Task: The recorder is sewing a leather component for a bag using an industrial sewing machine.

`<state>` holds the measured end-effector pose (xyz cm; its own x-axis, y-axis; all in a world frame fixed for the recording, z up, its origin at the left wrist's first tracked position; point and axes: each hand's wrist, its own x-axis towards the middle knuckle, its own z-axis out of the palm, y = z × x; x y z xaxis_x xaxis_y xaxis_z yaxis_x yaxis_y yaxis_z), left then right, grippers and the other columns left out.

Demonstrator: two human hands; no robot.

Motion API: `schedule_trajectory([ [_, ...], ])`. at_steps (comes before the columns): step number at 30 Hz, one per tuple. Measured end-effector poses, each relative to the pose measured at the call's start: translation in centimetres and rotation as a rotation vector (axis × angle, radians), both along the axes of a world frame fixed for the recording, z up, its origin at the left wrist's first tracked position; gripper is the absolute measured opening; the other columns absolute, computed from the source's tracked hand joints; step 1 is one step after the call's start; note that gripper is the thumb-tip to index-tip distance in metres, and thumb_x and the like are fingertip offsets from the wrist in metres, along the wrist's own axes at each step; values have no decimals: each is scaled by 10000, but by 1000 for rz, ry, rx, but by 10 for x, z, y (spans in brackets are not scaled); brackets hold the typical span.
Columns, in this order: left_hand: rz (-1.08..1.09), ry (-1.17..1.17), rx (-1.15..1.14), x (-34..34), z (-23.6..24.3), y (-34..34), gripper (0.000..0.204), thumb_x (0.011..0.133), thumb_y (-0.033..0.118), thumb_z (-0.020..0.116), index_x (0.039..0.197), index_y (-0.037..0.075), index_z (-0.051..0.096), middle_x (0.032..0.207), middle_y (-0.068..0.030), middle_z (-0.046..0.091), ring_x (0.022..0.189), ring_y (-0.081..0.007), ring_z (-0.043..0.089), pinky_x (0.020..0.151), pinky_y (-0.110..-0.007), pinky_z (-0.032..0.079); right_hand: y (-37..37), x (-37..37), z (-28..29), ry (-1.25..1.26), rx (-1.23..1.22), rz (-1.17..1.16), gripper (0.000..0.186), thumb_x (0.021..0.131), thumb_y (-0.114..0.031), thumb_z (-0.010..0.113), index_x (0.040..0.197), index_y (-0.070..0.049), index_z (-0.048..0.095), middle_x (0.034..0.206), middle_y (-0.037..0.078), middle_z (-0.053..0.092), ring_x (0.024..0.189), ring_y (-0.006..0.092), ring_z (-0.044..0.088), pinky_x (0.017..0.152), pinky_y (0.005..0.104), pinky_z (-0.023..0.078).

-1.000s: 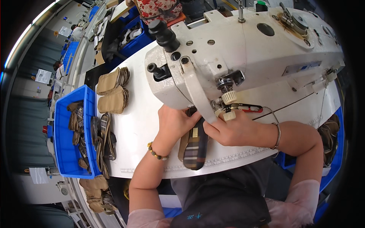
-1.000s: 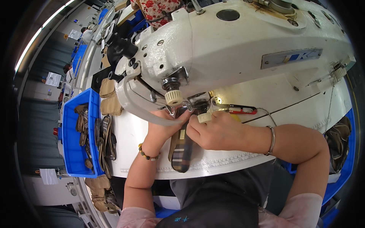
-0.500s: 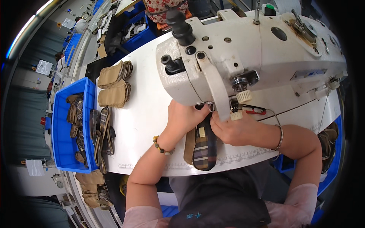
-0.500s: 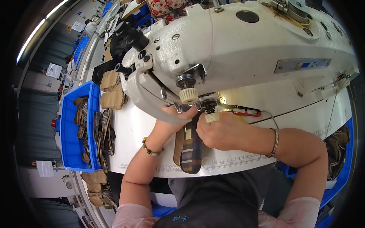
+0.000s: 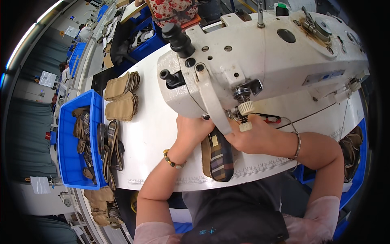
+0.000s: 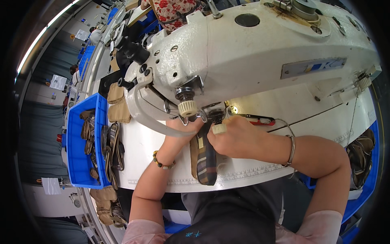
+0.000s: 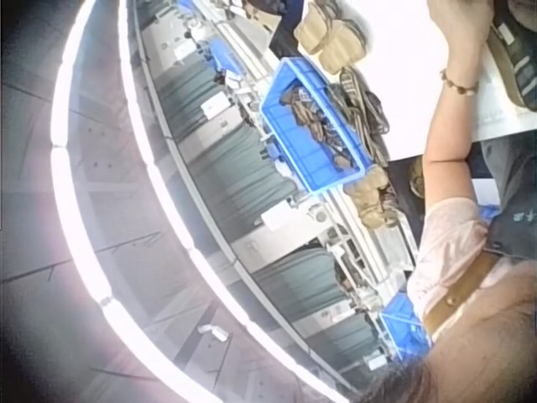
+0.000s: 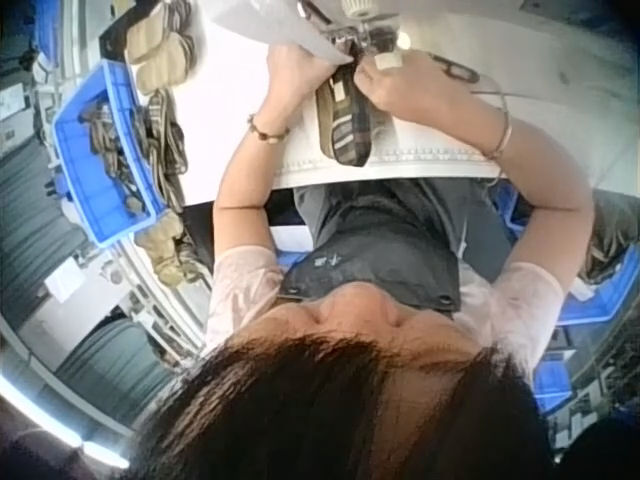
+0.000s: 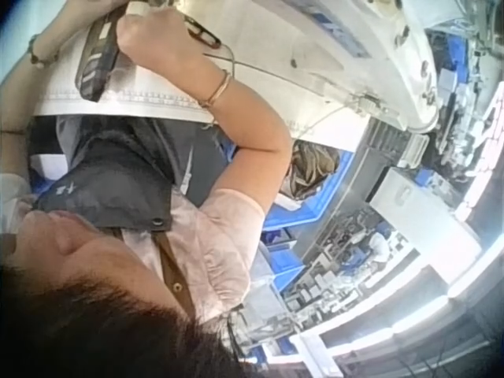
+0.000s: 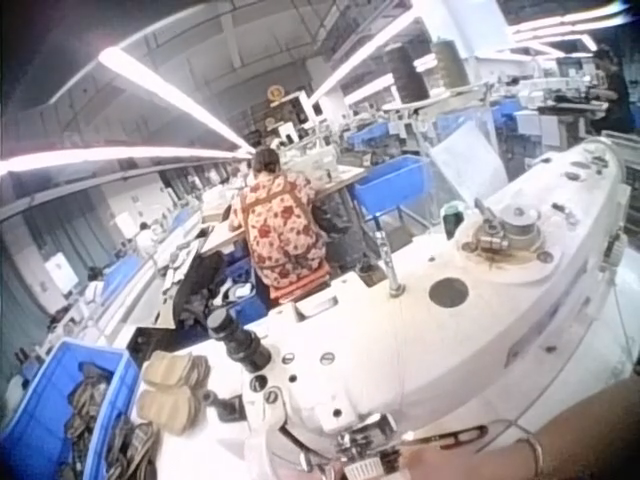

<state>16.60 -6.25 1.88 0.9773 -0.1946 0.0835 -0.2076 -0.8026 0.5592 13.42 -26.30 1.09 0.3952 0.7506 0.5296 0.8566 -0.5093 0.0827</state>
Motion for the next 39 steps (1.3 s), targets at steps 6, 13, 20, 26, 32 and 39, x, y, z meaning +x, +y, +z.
schedule_trajectory([
  [6, -24, -74, 5, 0, -3, 5, 278, 784, 213, 749, 1028, 79, 732, 909, -131, 731, 844, -327, 699, 731, -414, 546, 5, -16, -8, 181, 55, 218, 250, 730, -270, 706, 708, -60, 572, 673, 33, 538, 546, 187, 599, 468, 309, 475],
  [13, -63, 45, -79, -6, 15, 21, 222, 836, 189, 750, 934, -5, 706, 724, -136, 670, 605, -251, 612, 579, -370, 483, 9, -28, -5, 124, -34, 291, 277, 708, -298, 692, 702, -31, 616, 737, 100, 610, 548, 172, 586, 460, 291, 463],
  [20, -38, 28, 62, -3, 5, 29, 134, 862, 93, 657, 956, 0, 679, 703, -191, 652, 615, -373, 633, 600, -440, 501, 16, -38, -11, -116, -52, 142, 265, 659, -172, 633, 728, 82, 665, 718, 236, 666, 521, 175, 616, 410, 267, 447],
  [26, -176, -408, 419, -30, 11, 21, 190, 828, 56, 696, 1018, 50, 708, 884, -131, 680, 763, -281, 638, 603, -369, 494, 11, -46, -6, -121, -123, 99, 288, 652, -165, 631, 755, 99, 683, 785, 307, 685, 525, 174, 622, 397, 260, 439],
  [32, -478, -401, 280, -45, 10, 22, 523, 680, -35, 673, 1187, 92, 704, 1189, -63, 648, 1020, -314, 650, 763, -378, 558, 11, -52, -4, -126, -171, 93, 261, 690, -184, 623, 763, 59, 683, 852, 290, 708, 478, 129, 568, 412, 242, 395],
  [39, -531, -350, 273, -46, 11, 15, 513, 637, -23, 676, 1141, 66, 707, 1204, -71, 663, 1082, -279, 660, 804, -356, 570, 9, -55, -3, -47, -152, 93, 324, 663, -182, 623, 793, 103, 707, 849, 340, 696, 502, 164, 600, 380, 267, 399],
])
